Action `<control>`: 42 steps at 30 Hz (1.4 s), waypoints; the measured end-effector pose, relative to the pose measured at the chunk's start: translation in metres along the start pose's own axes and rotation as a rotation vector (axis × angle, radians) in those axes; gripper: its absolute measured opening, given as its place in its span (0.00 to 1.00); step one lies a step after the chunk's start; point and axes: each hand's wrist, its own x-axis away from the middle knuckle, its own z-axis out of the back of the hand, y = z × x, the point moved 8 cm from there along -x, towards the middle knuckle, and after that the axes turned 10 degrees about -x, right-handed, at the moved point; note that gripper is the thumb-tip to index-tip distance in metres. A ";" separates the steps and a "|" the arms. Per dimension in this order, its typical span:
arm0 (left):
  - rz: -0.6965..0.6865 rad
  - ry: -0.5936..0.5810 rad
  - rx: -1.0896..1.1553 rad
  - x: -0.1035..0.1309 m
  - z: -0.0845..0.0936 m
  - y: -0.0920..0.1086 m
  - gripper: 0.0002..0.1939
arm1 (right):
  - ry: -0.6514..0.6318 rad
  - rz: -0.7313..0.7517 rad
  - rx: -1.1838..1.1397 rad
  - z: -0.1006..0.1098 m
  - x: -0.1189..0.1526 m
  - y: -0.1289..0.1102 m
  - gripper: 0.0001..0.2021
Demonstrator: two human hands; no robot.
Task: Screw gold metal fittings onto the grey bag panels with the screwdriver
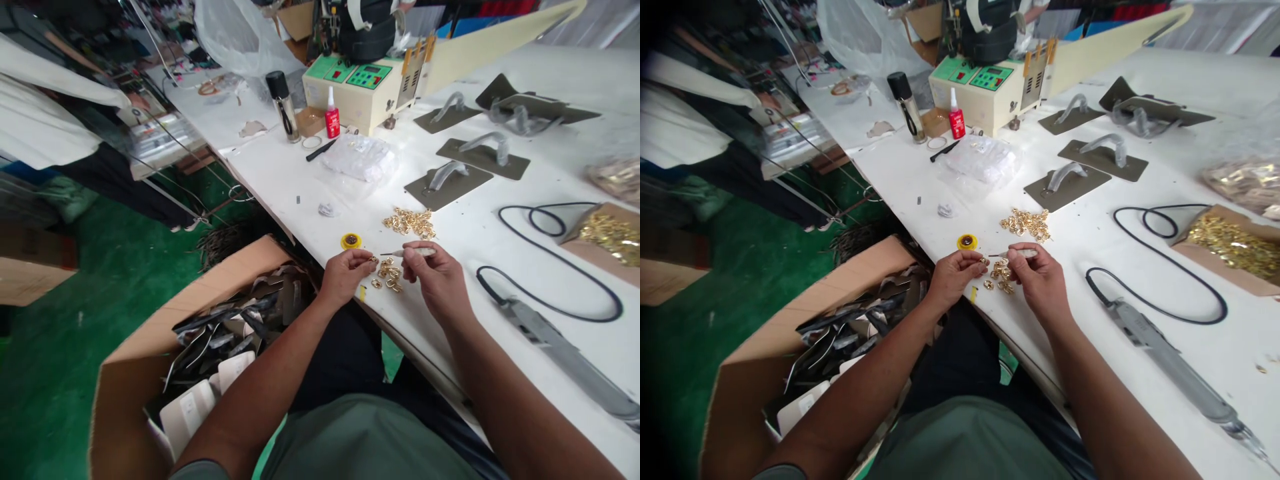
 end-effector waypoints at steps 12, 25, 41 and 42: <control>-0.018 -0.010 -0.048 -0.001 -0.003 -0.004 0.18 | -0.021 0.014 0.144 -0.002 0.000 0.000 0.18; -0.058 0.010 -0.126 0.001 -0.003 0.001 0.14 | -0.035 0.024 0.246 -0.003 0.001 0.005 0.19; -0.416 0.178 -0.751 0.019 -0.003 0.039 0.02 | 0.190 0.115 0.027 0.036 -0.004 -0.019 0.15; -0.464 0.172 -0.821 0.022 -0.007 0.042 0.02 | 0.206 0.115 -0.009 0.041 -0.005 -0.021 0.14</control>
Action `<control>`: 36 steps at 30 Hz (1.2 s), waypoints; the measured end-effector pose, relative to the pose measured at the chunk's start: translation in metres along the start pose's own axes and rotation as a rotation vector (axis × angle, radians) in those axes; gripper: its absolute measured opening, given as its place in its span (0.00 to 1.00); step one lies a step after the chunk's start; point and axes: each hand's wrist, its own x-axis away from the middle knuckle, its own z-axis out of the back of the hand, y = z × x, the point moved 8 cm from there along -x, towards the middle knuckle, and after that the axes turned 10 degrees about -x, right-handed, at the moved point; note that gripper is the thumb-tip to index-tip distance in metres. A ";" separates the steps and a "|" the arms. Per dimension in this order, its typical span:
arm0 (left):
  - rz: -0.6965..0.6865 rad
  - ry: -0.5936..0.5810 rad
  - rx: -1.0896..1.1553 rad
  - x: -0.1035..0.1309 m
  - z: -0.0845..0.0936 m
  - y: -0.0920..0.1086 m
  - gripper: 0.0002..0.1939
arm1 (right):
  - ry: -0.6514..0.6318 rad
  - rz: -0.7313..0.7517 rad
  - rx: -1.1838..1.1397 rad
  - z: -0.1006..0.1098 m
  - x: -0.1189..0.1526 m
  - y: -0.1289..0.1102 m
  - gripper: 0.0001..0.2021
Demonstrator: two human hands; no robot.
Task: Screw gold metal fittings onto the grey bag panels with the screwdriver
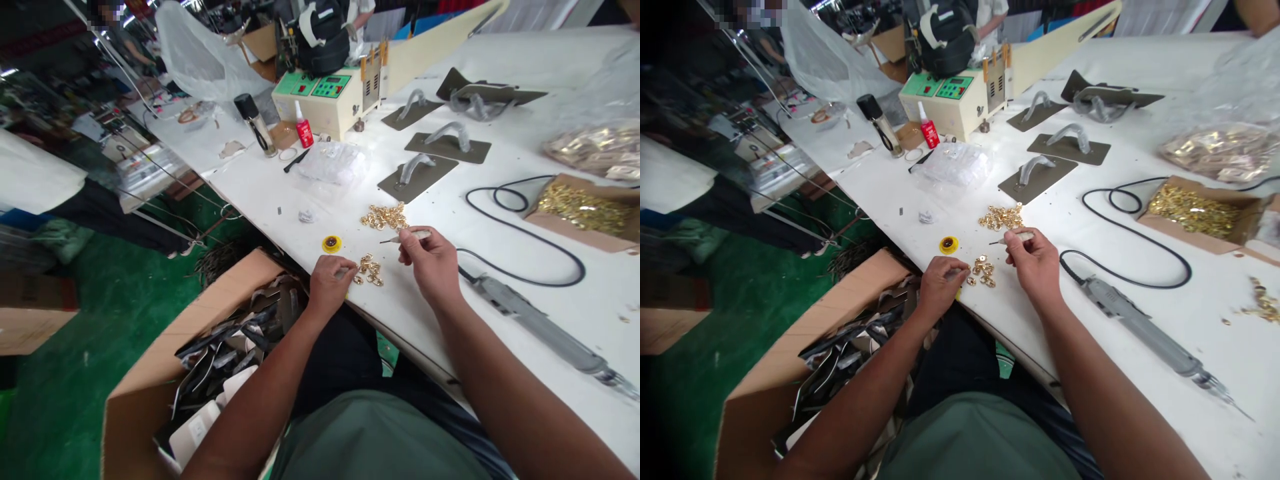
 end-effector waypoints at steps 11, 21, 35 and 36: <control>-0.151 -0.105 -0.222 -0.032 -0.015 0.033 0.06 | 0.212 -0.028 -0.218 0.044 -0.022 -0.004 0.15; -0.083 -0.252 -0.552 -0.112 -0.075 0.034 0.07 | 0.215 -0.034 -0.265 0.045 -0.024 -0.007 0.15; -0.008 -0.097 -0.238 -0.055 -0.022 0.028 0.07 | 0.128 -0.082 -0.171 0.038 -0.019 -0.003 0.16; -0.008 -0.065 -0.184 -0.042 -0.012 0.022 0.06 | 0.089 -0.094 -0.135 0.034 -0.017 -0.002 0.17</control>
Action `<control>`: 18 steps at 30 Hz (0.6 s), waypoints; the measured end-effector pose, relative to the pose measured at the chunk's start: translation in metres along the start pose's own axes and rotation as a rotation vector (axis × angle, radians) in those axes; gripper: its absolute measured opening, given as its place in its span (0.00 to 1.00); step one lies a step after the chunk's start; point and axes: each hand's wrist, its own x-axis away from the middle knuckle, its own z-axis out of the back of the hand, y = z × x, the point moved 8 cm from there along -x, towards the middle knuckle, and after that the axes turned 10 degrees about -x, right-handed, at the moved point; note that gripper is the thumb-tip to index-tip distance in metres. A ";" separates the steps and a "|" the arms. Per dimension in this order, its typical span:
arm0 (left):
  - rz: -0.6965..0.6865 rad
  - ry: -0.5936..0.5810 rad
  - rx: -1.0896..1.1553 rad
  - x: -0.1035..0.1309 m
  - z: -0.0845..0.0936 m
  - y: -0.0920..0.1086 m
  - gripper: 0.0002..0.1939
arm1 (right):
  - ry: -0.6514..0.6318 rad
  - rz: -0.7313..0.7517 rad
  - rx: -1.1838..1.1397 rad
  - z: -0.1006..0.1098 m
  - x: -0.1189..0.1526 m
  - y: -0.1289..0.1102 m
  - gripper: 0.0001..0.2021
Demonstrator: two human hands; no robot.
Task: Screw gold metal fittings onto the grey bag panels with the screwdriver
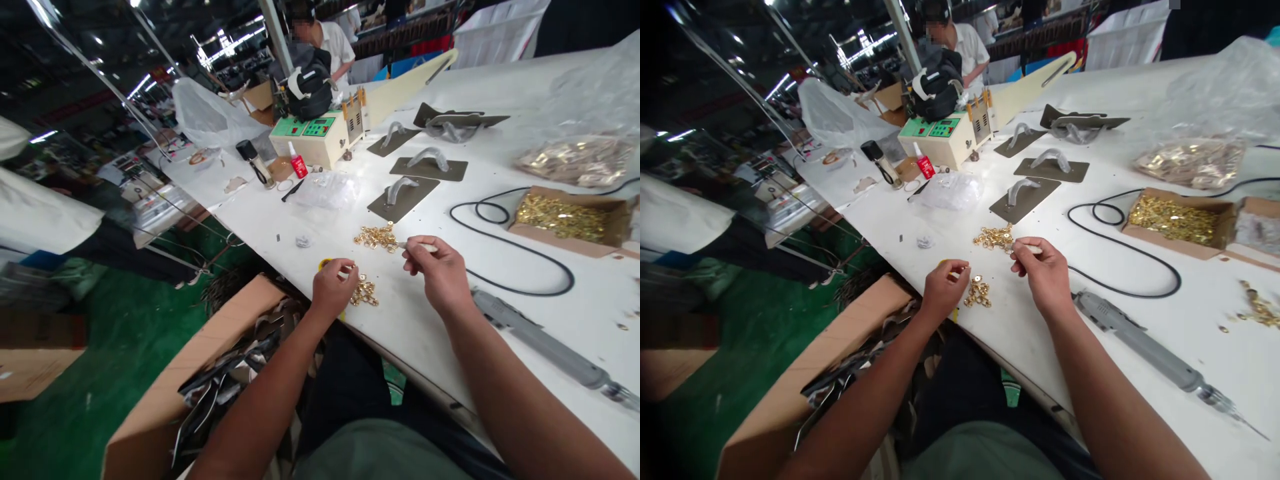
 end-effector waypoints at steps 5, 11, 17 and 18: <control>-0.076 0.122 0.050 0.050 0.015 -0.029 0.05 | -0.206 -0.031 0.283 -0.039 0.012 0.018 0.18; -0.143 0.205 0.019 0.054 0.014 -0.040 0.06 | -0.503 0.108 0.648 -0.115 0.005 0.039 0.12; -0.130 0.228 0.021 0.052 0.016 -0.050 0.07 | -0.575 0.135 0.870 -0.146 -0.012 0.064 0.09; -0.133 0.226 0.020 0.051 0.016 -0.052 0.07 | -0.570 0.145 0.897 -0.146 -0.014 0.067 0.09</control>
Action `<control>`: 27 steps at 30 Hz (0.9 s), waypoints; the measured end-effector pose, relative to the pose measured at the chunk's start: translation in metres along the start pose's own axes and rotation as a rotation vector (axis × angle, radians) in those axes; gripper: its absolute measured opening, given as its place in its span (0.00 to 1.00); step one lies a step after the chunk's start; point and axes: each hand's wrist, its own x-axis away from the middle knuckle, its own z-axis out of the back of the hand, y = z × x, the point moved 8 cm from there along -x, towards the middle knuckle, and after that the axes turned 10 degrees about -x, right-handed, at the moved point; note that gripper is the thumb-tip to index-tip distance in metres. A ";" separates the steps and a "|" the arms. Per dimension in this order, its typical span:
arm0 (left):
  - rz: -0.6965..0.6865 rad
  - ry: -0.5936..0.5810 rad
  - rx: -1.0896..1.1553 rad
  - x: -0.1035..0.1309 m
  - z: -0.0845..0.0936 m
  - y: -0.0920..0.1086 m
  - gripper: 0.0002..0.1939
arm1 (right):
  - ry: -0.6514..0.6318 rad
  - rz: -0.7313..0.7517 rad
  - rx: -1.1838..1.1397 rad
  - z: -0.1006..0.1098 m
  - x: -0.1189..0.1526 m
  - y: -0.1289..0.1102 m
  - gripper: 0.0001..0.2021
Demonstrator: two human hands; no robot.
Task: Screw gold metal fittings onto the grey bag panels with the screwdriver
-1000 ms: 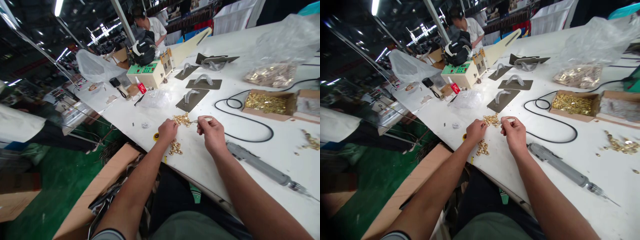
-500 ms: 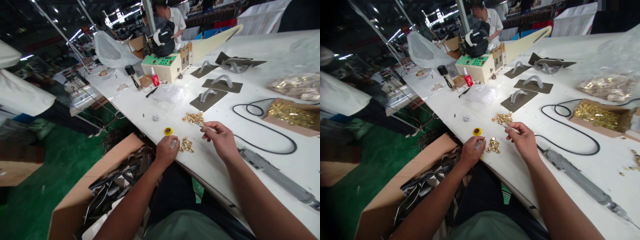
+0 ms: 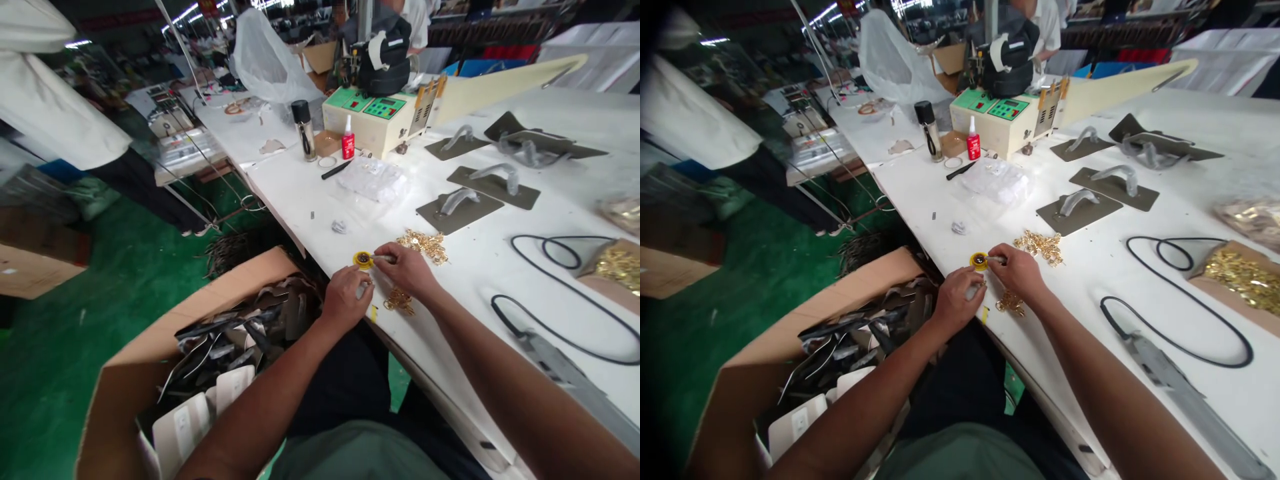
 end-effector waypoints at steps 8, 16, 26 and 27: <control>0.028 -0.044 0.002 -0.003 -0.002 -0.010 0.05 | -0.017 0.044 0.043 -0.008 0.000 0.004 0.09; 0.063 -0.074 0.024 -0.004 -0.002 -0.010 0.05 | -0.025 0.051 0.004 -0.010 0.001 0.004 0.10; 0.140 -0.045 0.078 -0.006 0.003 -0.012 0.03 | -0.006 -0.070 -0.297 0.007 0.009 0.006 0.14; 0.162 -0.033 0.106 -0.006 0.005 -0.012 0.03 | 0.004 -0.101 -0.373 0.009 0.012 0.007 0.15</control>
